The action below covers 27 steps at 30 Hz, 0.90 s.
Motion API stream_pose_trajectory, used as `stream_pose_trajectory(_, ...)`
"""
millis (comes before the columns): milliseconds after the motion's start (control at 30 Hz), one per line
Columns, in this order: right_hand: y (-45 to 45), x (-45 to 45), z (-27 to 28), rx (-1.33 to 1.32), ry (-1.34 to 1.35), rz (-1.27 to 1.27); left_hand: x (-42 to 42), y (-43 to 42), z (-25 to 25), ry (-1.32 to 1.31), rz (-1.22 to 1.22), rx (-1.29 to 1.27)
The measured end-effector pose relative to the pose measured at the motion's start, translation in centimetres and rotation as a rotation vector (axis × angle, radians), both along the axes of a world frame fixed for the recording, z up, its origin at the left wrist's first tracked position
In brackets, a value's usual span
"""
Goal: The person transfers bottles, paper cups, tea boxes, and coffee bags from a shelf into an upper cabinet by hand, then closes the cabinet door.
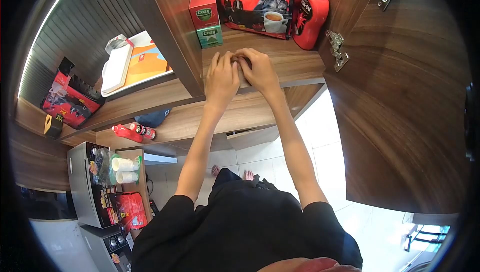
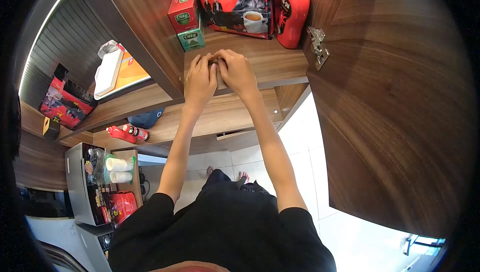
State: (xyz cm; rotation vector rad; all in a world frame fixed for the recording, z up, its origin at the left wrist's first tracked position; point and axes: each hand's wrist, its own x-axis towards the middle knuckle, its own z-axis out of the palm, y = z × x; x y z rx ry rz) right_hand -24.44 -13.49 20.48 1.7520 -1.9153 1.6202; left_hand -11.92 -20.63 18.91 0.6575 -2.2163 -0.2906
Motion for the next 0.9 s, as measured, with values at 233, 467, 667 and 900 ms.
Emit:
stream_pose_trajectory(233,1.2,0.6,-0.6,0.013,0.096,-0.11,2.5,2.8,-2.9,0.029,-0.002,-0.268)
stream_pose_trajectory(467,4.8,4.9,-4.9,-0.137,0.287,-0.215,10.1,6.6,-9.1,0.088,-0.086,-0.102)
stream_pose_trajectory(667,6.6,11.2,-13.2,-0.258,-0.052,-0.223,21.7,9.9,-24.2,0.326,0.332,0.611)
stream_pose_trajectory(900,3.5,21.8,-20.6,0.38,-0.338,0.401,36.2,5.8,-30.9,0.45,0.775,0.822)
